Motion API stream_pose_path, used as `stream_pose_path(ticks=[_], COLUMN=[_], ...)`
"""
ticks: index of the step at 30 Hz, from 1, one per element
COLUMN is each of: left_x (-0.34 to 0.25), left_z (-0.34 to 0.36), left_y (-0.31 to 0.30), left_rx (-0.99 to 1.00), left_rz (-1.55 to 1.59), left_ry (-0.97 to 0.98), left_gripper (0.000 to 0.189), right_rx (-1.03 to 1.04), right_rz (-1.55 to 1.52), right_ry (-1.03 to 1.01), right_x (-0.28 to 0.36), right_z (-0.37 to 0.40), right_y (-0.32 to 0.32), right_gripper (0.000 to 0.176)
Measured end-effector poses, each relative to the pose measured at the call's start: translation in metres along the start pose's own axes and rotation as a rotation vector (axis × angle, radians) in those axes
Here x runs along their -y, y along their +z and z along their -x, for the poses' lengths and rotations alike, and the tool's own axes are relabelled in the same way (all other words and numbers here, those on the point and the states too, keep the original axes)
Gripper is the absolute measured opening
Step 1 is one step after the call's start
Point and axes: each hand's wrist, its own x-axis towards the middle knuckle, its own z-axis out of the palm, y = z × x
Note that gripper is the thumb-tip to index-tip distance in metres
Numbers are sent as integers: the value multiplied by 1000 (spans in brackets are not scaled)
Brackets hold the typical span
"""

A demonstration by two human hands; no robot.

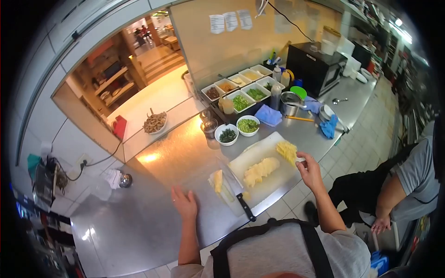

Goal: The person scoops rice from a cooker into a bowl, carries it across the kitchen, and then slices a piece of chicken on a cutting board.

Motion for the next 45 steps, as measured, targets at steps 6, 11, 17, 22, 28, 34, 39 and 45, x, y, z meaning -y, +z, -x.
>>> stream_pose_path(ticks=[6,11,17,22,28,34,39,45], left_x=[-32,-24,-37,-41,-74,-107,-103,-101], left_z=[28,24,33,52,93,90,89,91], left_y=[40,41,36,43,66,78,77,78], left_rx=[-115,-218,-248,-323,-440,-361,-336,-321], left_rz=[72,141,58,-130,-254,-340,-412,-421], left_ry=[-135,-164,-211,-276,-511,-564,-586,-575], left_gripper=[58,54,50,48,48,49,53,54], right_rx=[195,401,361,267,157,4,-73,231], right_rz=[-25,74,555,591,202,-499,-670,-708], right_ry=[-369,-544,-692,-637,-409,-117,-105,-17], right_x=[40,67,53,9,-40,-18,19,33], right_z=[-92,-170,-296,-466,-643,-730,-764,-761], right_y=[-3,18,9,10,55,88,105,82], right_gripper=[26,26,34,43,67,85,80,51])
